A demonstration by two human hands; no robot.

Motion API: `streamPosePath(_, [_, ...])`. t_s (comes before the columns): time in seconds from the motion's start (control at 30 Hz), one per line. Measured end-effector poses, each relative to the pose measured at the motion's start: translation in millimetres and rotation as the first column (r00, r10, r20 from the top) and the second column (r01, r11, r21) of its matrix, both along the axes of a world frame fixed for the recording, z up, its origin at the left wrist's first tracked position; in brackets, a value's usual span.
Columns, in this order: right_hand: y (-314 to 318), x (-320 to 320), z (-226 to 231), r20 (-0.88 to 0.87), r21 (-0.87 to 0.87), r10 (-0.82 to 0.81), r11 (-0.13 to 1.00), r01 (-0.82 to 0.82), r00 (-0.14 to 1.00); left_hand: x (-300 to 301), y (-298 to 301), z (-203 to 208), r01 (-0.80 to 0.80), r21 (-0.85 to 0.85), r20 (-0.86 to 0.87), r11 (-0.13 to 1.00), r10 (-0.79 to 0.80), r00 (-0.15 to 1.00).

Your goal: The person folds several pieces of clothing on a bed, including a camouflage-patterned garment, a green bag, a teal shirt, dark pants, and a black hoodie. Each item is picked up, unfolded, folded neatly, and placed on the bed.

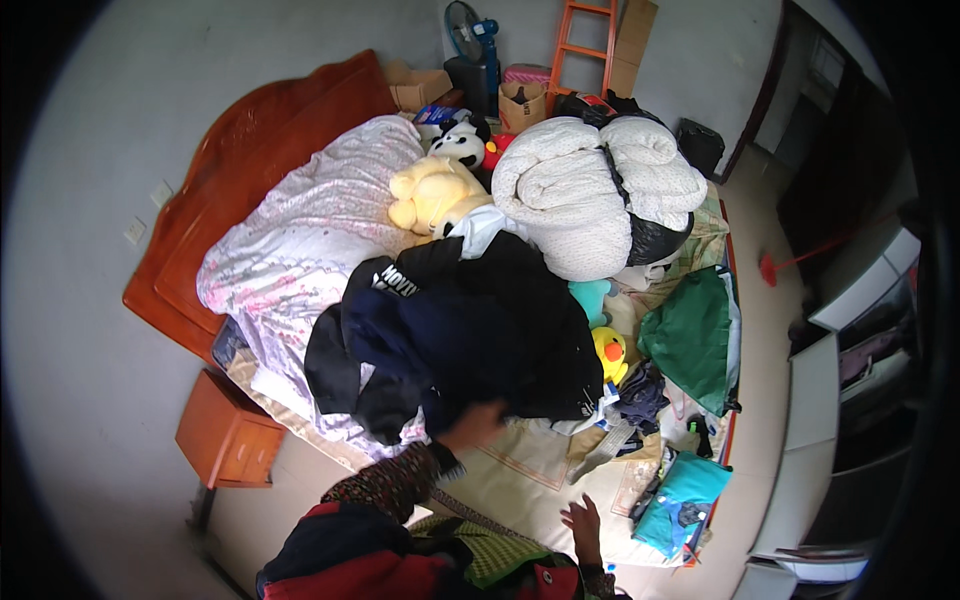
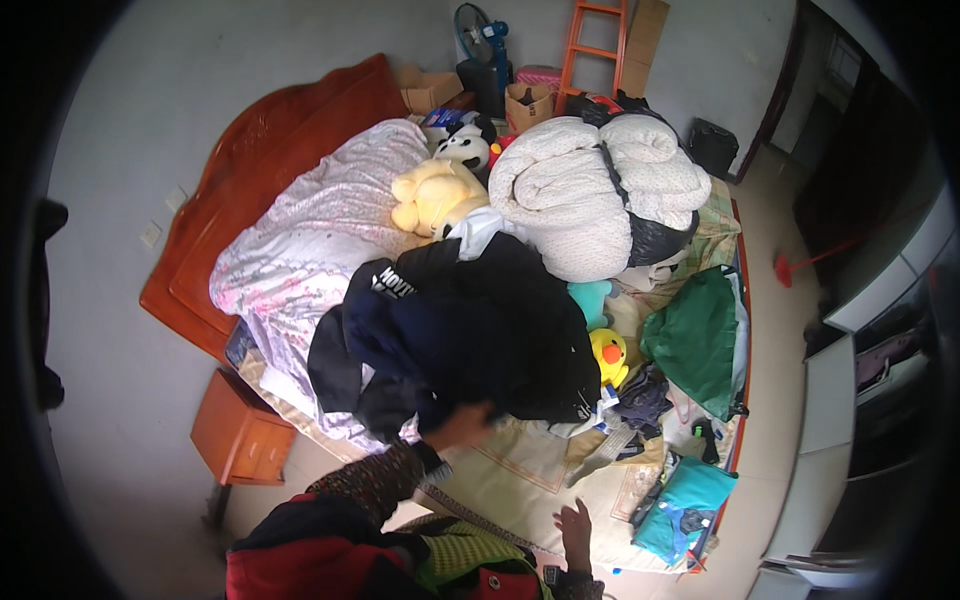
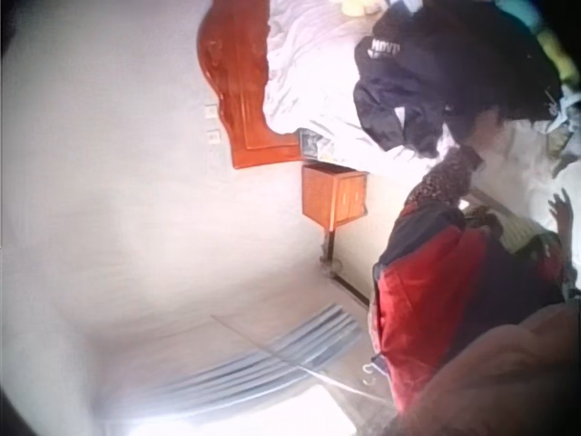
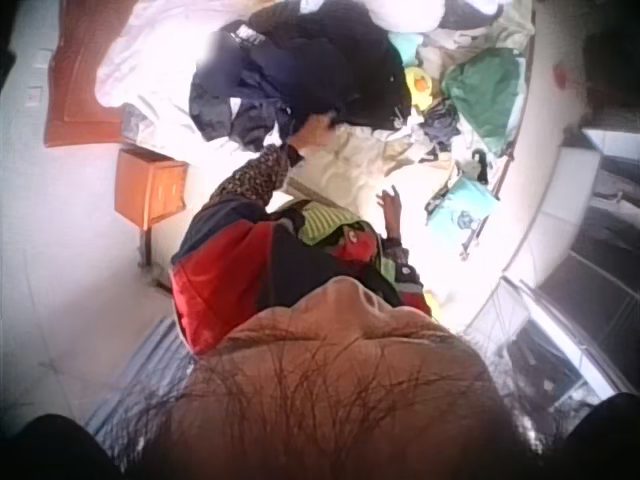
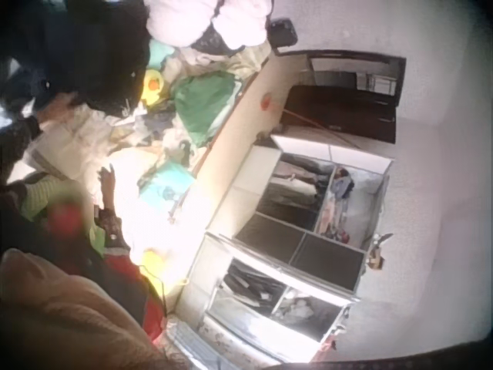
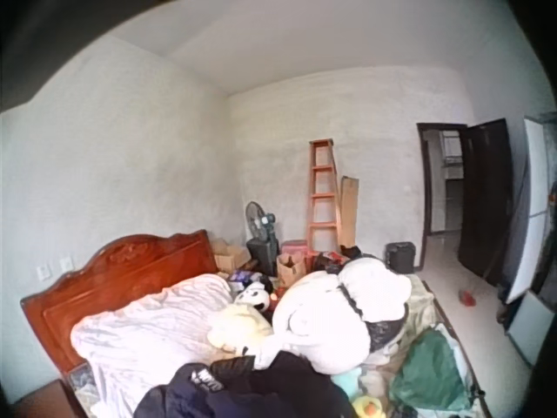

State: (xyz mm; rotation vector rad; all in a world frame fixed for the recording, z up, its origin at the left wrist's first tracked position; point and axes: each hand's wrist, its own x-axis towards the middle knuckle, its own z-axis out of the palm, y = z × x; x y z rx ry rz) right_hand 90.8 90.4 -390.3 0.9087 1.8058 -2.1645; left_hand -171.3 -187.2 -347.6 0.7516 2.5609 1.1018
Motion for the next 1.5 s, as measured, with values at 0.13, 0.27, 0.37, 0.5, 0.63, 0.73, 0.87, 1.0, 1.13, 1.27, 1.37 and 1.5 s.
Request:
streamPosePath(0.13, [-19.0, -53.8, 47.1, -0.030, -0.053, 0.123, 0.991, -0.125, 0.992, 125.5, 39.1, -21.9, 0.695, 0.139, 0.434, 0.706, -0.674, 0.598])
streamPosePath(0.27, [-32.6, -79.9, 54.4, -0.024, 0.388, 0.341, 0.870, -0.305, 0.940, 157.9, 49.6, -14.0, 0.831, 0.358, 0.476, 0.425, -0.849, 0.229])
streamPosePath(0.37, [-42.3, -96.1, 57.7, -0.001, 0.507, 0.469, 0.761, -0.404, 0.883, 139.2, 28.8, -3.4, 0.779, 0.247, 0.458, 0.577, -0.778, 0.431])
streamPosePath(0.5, [-64.3, -120.5, 76.3, -0.005, 0.537, 0.737, 0.573, -0.620, 0.676, 116.0, -21.6, 23.3, 0.504, 0.324, 0.478, 0.801, -0.598, 0.643])
streamPosePath(0.63, [-105.6, -130.6, 100.0, -0.144, -0.164, 0.645, 0.732, -0.661, 0.750, 96.5, -71.2, 70.0, 0.172, 0.420, 0.428, 0.891, -0.361, 0.829])
streamPosePath(0.73, [-132.0, -132.1, 116.3, -0.062, -0.237, 0.713, 0.669, -0.705, 0.698, 69.7, -93.2, 89.2, 0.008, 0.529, 0.527, 0.849, -0.336, 0.780])
streamPosePath(0.87, [-148.2, -128.7, 135.0, 0.160, 0.005, 0.845, 0.516, -0.857, 0.510, 43.5, -122.5, 74.6, 0.048, 0.618, 0.454, 0.785, -0.406, 0.793])
streamPosePath(1.0, [-90.7, -98.6, 181.4, 0.026, -0.041, 0.462, 0.886, -0.461, 0.886, 0.3, -154.2, 32.9, -0.064, 0.016, -0.010, 0.998, 0.064, 0.998])
streamPosePath(1.13, [9.7, -69.2, 255.1, -0.459, 0.404, 0.110, 0.910, 0.096, 0.882, -30.2, -157.2, -9.6, -0.122, -0.282, -0.098, 0.952, 0.098, 0.990])
streamPosePath(1.27, [75.2, -30.0, 352.5, -0.776, 0.631, 0.251, 0.286, 0.721, 0.579, -43.5, -136.0, -60.5, -0.242, -0.422, -0.135, 0.874, 0.204, 0.970])
streamPosePath(1.37, [90.6, -16.1, 389.9, -0.624, 0.664, 0.500, -0.065, 0.745, 0.600, -44.4, -133.0, -88.7, -0.235, -0.291, -0.108, 0.928, 0.212, 0.971])
streamPosePath(1.5, [109.6, -28.3, 407.4, -0.849, 0.507, 0.082, 0.407, 0.760, 0.523, -64.0, -144.4, -54.1, -0.127, -0.001, 0.218, 0.992, 0.124, 0.968])
